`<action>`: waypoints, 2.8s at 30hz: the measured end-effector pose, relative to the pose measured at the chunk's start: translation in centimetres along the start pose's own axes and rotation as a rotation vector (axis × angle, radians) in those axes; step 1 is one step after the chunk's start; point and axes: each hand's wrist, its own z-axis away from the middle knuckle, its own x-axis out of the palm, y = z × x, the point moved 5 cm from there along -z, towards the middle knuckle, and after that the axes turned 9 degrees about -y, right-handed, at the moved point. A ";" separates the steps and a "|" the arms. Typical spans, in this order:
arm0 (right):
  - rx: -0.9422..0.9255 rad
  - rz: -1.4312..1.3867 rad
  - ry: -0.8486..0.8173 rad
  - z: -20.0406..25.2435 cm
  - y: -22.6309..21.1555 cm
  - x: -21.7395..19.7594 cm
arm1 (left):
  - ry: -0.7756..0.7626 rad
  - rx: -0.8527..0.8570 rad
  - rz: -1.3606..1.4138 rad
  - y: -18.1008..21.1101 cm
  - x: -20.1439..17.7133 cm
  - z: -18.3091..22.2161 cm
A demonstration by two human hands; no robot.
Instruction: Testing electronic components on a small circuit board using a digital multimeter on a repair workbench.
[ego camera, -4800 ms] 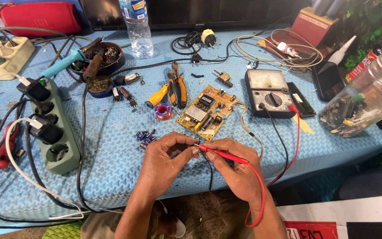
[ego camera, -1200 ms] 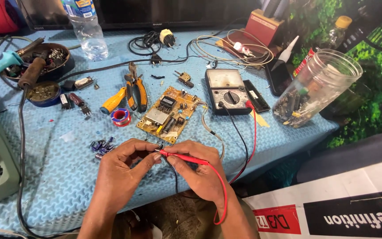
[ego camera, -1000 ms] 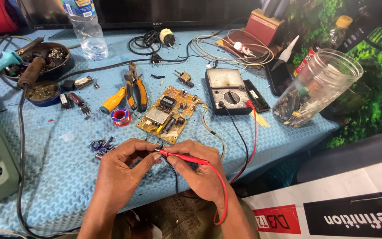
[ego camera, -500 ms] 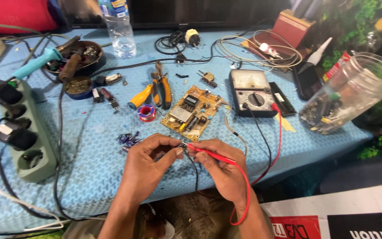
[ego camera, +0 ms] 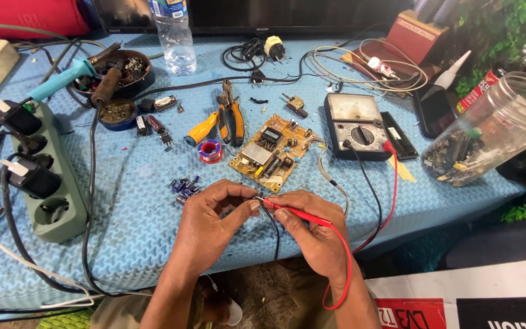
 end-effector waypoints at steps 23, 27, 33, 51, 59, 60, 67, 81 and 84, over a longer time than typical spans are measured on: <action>0.020 -0.145 -0.008 0.2 0.3 0.0 | 0.003 -0.002 -0.033 0.3 -0.1 0.2; 0.145 -0.070 0.017 0.0 0.8 0.2 | 0.014 -0.014 -0.014 0.2 -0.1 0.2; 0.027 0.134 -0.012 -0.5 -0.4 0.4 | 0.021 0.018 -0.060 0.1 -0.1 0.1; 0.139 0.112 0.078 -0.4 0.4 0.1 | 0.225 0.256 -0.320 0.9 -0.1 0.3; 0.126 0.125 0.061 -0.3 0.2 0.0 | 0.230 0.301 -0.444 0.6 1.0 0.4; 0.115 0.138 0.056 -0.4 0.1 0.0 | 0.259 0.332 -0.435 0.9 0.9 0.4; 0.087 0.001 0.142 -0.7 0.2 -0.2 | 0.320 0.371 -0.278 1.4 0.2 0.5; 0.115 0.148 0.067 -0.4 0.0 0.0 | 0.205 0.374 -0.881 -1.4 1.9 -0.2; 0.110 0.161 0.050 -0.3 0.1 0.1 | 0.205 0.405 -1.035 -0.4 2.6 -0.1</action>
